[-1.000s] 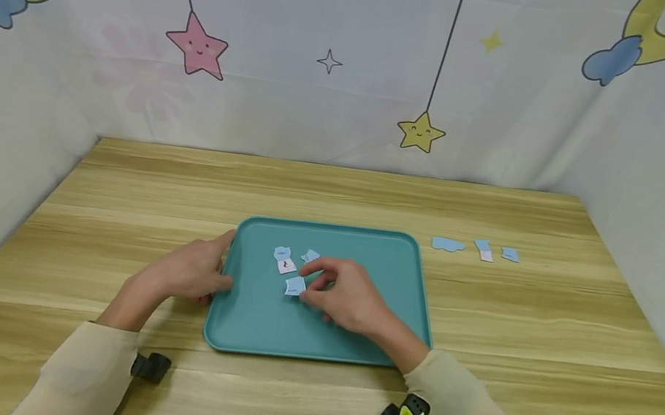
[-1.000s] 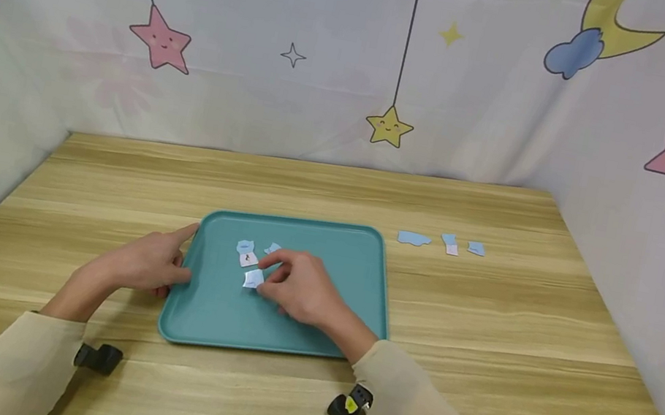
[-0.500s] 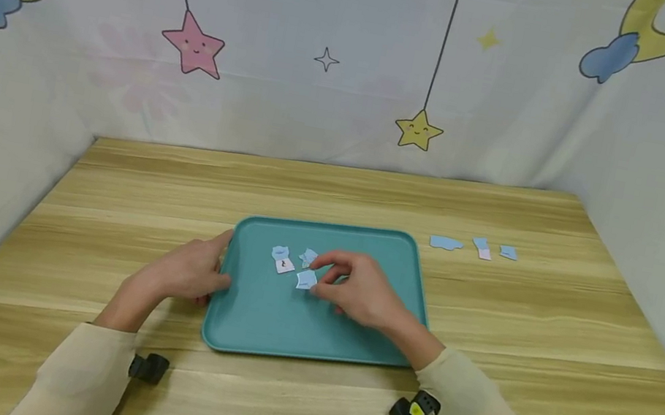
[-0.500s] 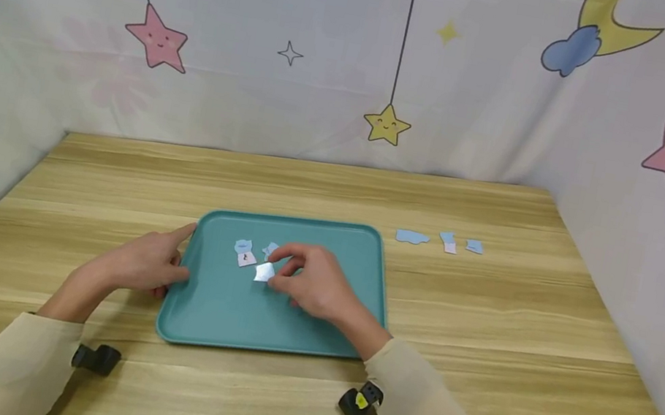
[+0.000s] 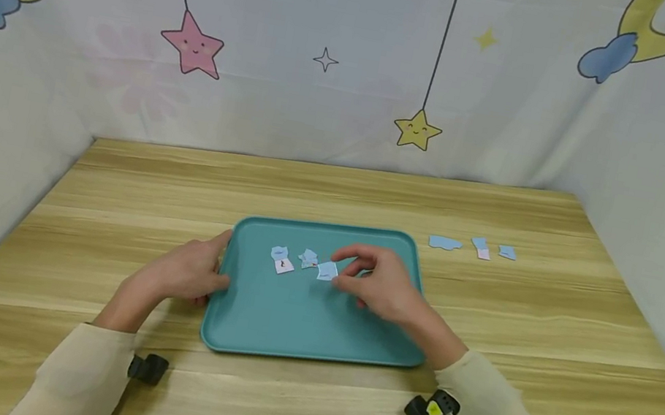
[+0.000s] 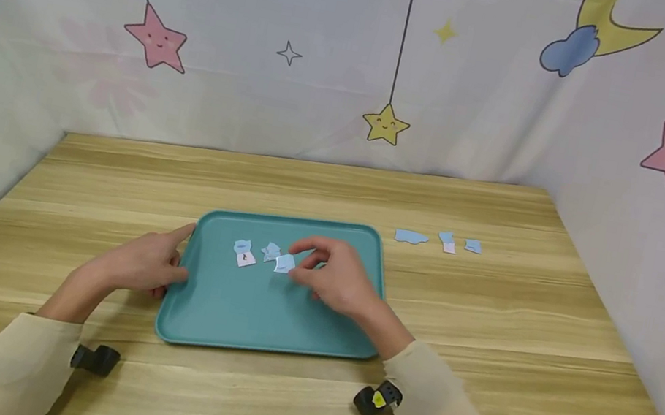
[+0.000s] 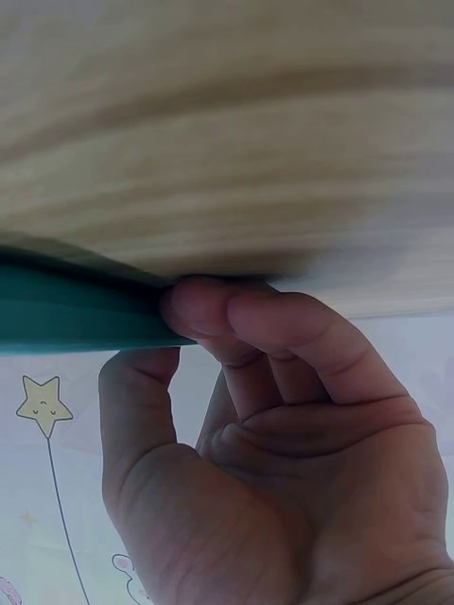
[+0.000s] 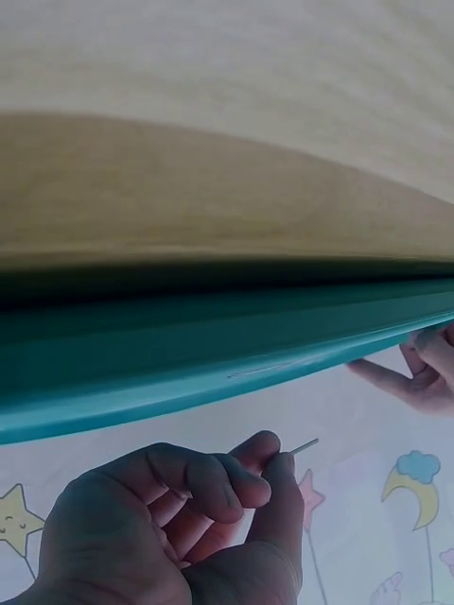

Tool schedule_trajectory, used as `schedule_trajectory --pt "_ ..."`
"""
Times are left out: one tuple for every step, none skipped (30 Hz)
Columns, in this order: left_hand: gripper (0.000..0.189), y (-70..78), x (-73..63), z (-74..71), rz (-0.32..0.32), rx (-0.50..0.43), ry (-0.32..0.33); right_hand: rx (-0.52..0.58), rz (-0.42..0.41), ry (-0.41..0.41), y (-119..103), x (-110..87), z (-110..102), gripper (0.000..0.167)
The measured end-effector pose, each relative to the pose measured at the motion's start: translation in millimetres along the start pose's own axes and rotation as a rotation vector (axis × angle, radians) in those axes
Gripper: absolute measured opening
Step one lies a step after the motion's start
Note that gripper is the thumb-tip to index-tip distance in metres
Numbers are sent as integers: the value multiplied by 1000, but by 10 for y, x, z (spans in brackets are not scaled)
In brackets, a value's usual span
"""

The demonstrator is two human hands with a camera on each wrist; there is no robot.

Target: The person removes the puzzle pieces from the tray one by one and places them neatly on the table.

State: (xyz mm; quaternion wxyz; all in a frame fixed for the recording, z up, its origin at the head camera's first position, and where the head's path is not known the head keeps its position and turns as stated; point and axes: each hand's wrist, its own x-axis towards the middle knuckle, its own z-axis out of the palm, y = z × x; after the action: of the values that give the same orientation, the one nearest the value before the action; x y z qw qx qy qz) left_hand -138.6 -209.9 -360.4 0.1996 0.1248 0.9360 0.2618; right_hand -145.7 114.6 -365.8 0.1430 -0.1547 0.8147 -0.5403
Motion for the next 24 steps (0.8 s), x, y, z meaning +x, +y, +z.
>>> schedule_trajectory --pt "90 0 1 0 -1 -1 0 0 1 0 5 -7 -19 29" --pt "90 0 2 0 -1 -2 0 0 2 1 8 -14 -39 30" --pt "90 1 3 0 -2 -3 0 0 8 3 13 -19 -56 30" --pt "90 1 3 0 -3 -4 -1 1 12 5 20 -25 -73 30" --pt "91 1 3 0 -4 -6 0 2 14 6 24 -30 -89 30" --pt "91 2 3 0 -3 -7 0 3 17 8 30 -33 -104 30" --pt "91 2 2 1 -4 -8 0 3 19 10 37 -35 -120 30" --pt "91 1 3 3 -4 -8 0 2 21 12 43 -37 -134 30" --pt "91 0 3 4 -5 -8 0 3 23 13 48 -40 -148 30" --pt "91 -1 3 6 -5 -8 0 3 25 14 52 -44 -163 31" --pt "91 -1 4 7 -6 -8 0 3 25 16 55 -47 -178 31" --pt "91 -1 5 8 -6 -7 0 2 24 19 59 -49 -193 31" --pt "91 -1 6 9 -7 -7 -1 -1 22 21 61 -52 -208 31" --pt "91 0 6 9 -8 -6 -1 -2 19 21 66 -53 -224 31" --pt "91 2 7 7 -9 -6 -1 -6 17 23 72 -54 -239 31" --pt "91 5 7 5 -10 -7 -1 -9 16 25 78 -53 -255 31" --pt "91 9 6 2 -11 -7 -1 -12 14 26 87 -50 -269 31" --pt "92 13 6 -1 -12 -7 -2 -16 13 29 95 -48 -283 31" --pt "92 17 5 -4 -13 -7 -2 -17 14 30 104 -45 -297 31" --pt "92 21 4 -7 -13 -7 -2 -17 15 33 114 -43 -311 31" --pt "92 25 4 -10 -13 -6 -3 -16 17 36 122 -40 -323 32" --pt "92 28 3 -12 -13 -4 -4 -15 19 39 129 -38 -335 32" --pt "91 29 3 -13 -12 -3 -4 -15 20 43 136 -37 -346 32" --pt "91 30 3 -14 -12 -2 -5 -16 23 48 142 -37 -357 32"
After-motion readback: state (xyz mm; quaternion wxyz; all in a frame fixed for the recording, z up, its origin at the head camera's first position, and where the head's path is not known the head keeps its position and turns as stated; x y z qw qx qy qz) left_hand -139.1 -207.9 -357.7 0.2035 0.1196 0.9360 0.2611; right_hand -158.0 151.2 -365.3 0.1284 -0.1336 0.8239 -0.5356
